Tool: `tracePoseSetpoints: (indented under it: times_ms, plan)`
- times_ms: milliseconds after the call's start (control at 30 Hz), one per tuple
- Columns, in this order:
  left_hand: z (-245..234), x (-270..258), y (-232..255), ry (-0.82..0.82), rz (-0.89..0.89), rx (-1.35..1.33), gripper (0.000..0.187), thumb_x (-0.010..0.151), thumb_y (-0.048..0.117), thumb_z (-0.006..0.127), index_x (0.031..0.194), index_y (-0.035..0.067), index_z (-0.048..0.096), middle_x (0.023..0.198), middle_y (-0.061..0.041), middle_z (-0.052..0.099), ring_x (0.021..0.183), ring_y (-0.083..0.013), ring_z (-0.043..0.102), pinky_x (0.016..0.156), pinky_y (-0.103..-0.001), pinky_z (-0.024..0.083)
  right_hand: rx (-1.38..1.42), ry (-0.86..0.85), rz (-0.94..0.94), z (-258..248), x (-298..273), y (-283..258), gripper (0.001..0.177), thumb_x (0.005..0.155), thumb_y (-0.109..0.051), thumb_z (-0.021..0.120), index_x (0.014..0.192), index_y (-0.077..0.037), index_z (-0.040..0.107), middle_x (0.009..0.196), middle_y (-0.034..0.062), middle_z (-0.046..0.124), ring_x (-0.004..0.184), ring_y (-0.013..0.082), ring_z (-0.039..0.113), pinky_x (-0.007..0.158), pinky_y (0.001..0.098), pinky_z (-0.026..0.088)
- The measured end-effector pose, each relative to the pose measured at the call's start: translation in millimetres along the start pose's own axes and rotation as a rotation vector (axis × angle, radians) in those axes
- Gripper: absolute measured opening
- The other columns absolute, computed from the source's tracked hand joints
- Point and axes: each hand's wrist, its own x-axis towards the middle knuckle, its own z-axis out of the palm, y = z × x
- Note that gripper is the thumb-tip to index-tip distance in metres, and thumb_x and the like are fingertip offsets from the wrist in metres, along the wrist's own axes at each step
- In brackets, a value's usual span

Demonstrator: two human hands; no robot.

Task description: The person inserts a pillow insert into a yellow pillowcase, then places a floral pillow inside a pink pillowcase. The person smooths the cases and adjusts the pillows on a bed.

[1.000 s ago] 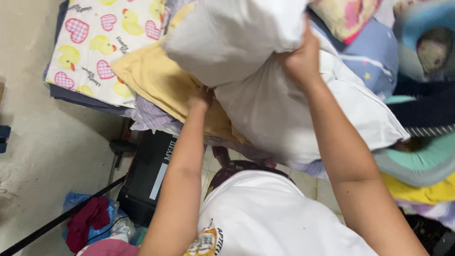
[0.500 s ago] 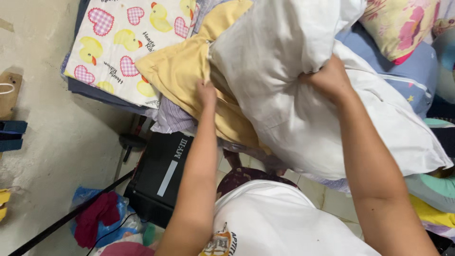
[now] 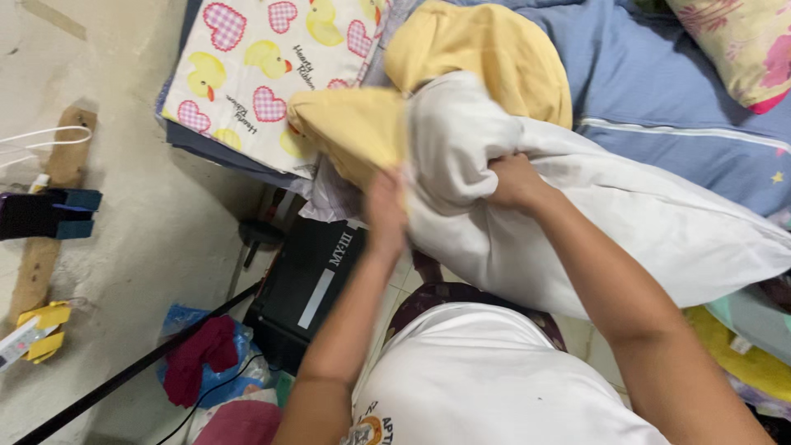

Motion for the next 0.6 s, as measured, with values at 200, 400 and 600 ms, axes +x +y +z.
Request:
tracePoseSetpoints:
  times_ms: [200,400,600]
  plan:
    - [-18.4,-63.1,-38.1,-0.132,0.114,0.006,0.027,0.11,0.017,0.056,0.131,0.002,0.054,0.121,-0.01,0.061,0.112,-0.0186,0.058,0.103,-0.035,0.046,0.157,0.112,-0.122,-25.9,-15.4,-30.6,0.078,0.07,-0.038,0.083,0.141,-0.013,0.062,0.156,0.0194,0.048,0.146,0.043,0.039,0.121,0.0551,0.032]
    - [-58.3,-27.6,2.7,-0.165,0.05,0.896,0.026,0.095,0.026,0.064,0.11,0.005,0.066,0.085,-0.018,0.072,0.075,-0.0319,0.071,0.071,-0.044,0.055,0.306,0.785,-0.283,-72.4,-42.9,-73.8,0.124,0.078,-0.053,0.093,0.167,-0.014,0.016,0.167,0.0306,0.016,0.156,0.053,0.022,0.13,0.0563,0.024]
    - [-38.3,10.1,58.0,-0.567,-0.086,1.257,0.027,0.087,0.028,0.061,0.1,0.006,0.072,0.098,-0.019,0.074,0.09,-0.0371,0.072,0.08,-0.046,0.056,0.236,0.357,-0.202,-70.8,35.9,-80.1,0.129,0.061,-0.058,0.089,0.164,-0.023,0.019,0.166,0.0311,0.015,0.149,0.0524,0.022,0.122,0.0578,0.026]
